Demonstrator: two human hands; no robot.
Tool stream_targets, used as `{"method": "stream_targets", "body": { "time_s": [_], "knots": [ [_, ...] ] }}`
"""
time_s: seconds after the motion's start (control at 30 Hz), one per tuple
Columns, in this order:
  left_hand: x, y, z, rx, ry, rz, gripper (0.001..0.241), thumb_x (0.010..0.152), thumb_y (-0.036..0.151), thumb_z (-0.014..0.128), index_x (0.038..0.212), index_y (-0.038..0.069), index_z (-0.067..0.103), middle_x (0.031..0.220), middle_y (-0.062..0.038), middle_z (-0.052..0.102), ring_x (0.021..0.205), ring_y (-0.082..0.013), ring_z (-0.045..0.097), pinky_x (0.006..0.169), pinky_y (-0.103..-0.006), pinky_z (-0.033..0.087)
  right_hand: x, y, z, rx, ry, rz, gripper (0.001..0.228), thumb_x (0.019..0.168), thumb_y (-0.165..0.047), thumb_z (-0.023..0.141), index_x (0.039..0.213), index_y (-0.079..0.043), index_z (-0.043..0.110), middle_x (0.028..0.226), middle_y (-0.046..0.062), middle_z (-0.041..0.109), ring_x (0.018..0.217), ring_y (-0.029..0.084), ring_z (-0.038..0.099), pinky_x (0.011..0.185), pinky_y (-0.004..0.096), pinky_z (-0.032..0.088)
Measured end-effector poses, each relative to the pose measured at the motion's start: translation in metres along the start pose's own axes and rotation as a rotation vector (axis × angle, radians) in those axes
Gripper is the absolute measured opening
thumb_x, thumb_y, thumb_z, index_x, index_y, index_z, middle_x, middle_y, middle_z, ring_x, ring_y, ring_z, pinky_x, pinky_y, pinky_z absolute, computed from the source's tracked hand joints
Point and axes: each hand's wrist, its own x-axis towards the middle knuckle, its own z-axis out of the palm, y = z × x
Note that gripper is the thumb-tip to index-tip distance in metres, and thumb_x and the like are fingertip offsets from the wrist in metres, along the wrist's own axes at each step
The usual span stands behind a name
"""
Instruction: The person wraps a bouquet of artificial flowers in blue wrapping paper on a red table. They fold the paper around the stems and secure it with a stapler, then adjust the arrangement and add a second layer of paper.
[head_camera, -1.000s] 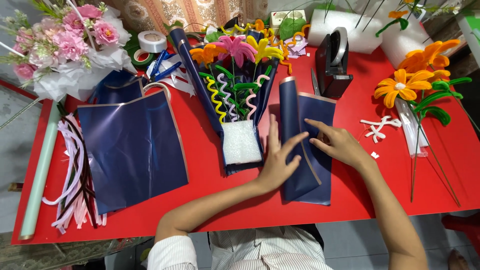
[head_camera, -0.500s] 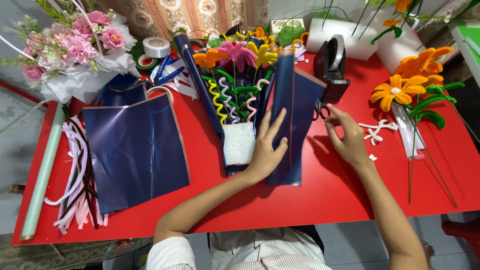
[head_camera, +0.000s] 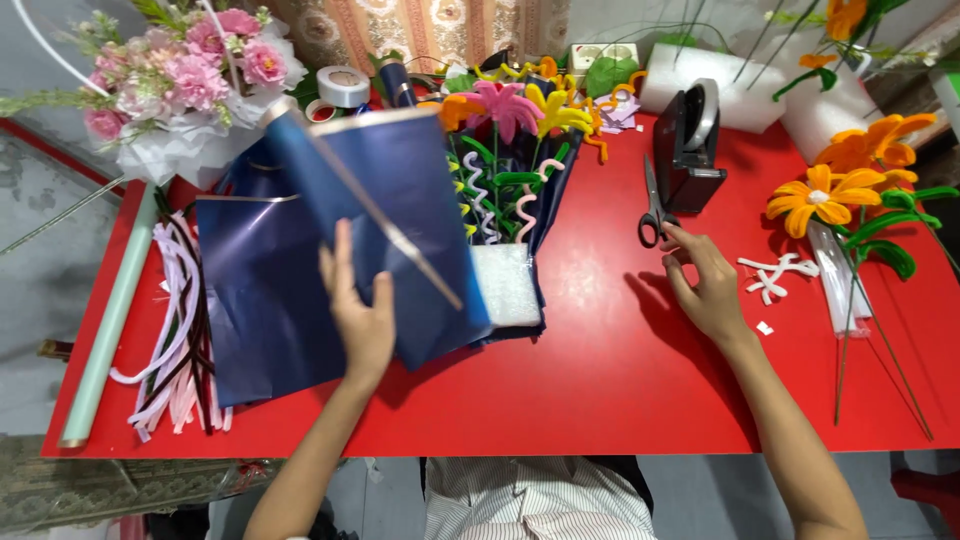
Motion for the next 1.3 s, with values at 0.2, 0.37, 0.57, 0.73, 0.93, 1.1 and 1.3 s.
{"method": "stream_targets", "body": {
  "time_s": [0.2, 0.37, 0.57, 0.73, 0.93, 1.1, 1.3],
  "knots": [
    [-0.023, -0.047, -0.032, 0.006, 0.085, -0.153, 0.076, 0.089, -0.008, 0.056, 0.158, 0.017, 0.039, 0.162, -0.019, 0.022, 0.153, -0.0384, 0.014, 0.123, -0.0492, 0.016, 0.009, -0.027, 0.016, -0.035, -0.149, -0.036, 0.032, 0.096, -0.004, 0.067, 0.128, -0.008, 0.070, 0.107, 0.007, 0.068, 0.092, 0.025, 0.071, 0.086, 0.041, 0.058],
    [-0.030, -0.051, -0.020, -0.037, 0.021, -0.262, 0.082, 0.087, -0.003, 0.062, 0.160, 0.022, 0.034, 0.164, -0.023, 0.010, 0.153, -0.0419, 0.012, 0.123, -0.0538, 0.015, 0.023, -0.096, 0.048, 0.022, -0.391, 0.160, 0.053, 0.093, -0.026, 0.070, 0.140, -0.008, 0.055, 0.119, 0.020, 0.064, 0.102, 0.039, 0.069, 0.091, 0.055, 0.053],
    [-0.029, -0.032, -0.008, -0.088, -0.078, -0.341, 0.087, 0.088, 0.001, 0.066, 0.160, 0.030, 0.029, 0.166, -0.018, 0.003, 0.154, -0.0399, 0.006, 0.121, -0.0606, 0.011, 0.034, -0.083, 0.090, 0.241, -0.412, 0.576, 0.046, 0.102, -0.036, 0.060, 0.139, -0.007, 0.056, 0.110, 0.019, 0.068, 0.077, 0.033, 0.071, 0.078, 0.046, 0.057],
    [-0.026, -0.031, -0.004, -0.126, -0.111, -0.349, 0.085, 0.089, -0.001, 0.063, 0.160, 0.030, 0.029, 0.165, -0.021, 0.001, 0.154, -0.0406, 0.000, 0.119, -0.0655, 0.009, 0.056, -0.063, 0.100, 0.402, -0.431, 0.787, 0.049, 0.101, -0.038, 0.061, 0.129, 0.002, 0.065, 0.094, 0.020, 0.071, 0.059, 0.025, 0.073, 0.050, 0.033, 0.058],
    [-0.030, -0.052, 0.009, -0.074, -0.103, -0.312, 0.081, 0.089, -0.001, 0.062, 0.159, 0.026, 0.031, 0.163, -0.020, 0.010, 0.154, -0.0395, -0.003, 0.120, -0.0603, 0.006, 0.067, -0.070, 0.118, 0.345, -0.476, 0.776, 0.061, 0.092, -0.043, 0.074, 0.129, 0.005, 0.065, 0.081, 0.017, 0.072, 0.059, 0.021, 0.070, 0.051, 0.029, 0.052],
    [-0.029, -0.052, 0.022, -0.101, -0.113, -0.290, 0.080, 0.090, 0.000, 0.062, 0.159, 0.027, 0.031, 0.161, -0.022, 0.013, 0.153, -0.0435, 0.001, 0.121, -0.0607, 0.006, 0.070, -0.070, 0.126, 0.435, -0.457, 0.833, 0.050, 0.089, -0.038, 0.077, 0.114, 0.005, 0.069, 0.085, 0.017, 0.069, 0.073, 0.023, 0.071, 0.061, 0.031, 0.058],
    [-0.034, -0.057, 0.044, -0.165, -0.196, -0.296, 0.074, 0.093, 0.006, 0.061, 0.158, 0.023, 0.032, 0.160, -0.023, 0.022, 0.149, -0.0538, 0.004, 0.118, -0.0656, 0.005, 0.077, -0.085, 0.117, 0.537, -0.425, 0.891, 0.053, 0.088, -0.032, 0.078, 0.119, 0.008, 0.064, 0.099, 0.017, 0.066, 0.086, 0.024, 0.070, 0.071, 0.034, 0.062]
  ]
}}
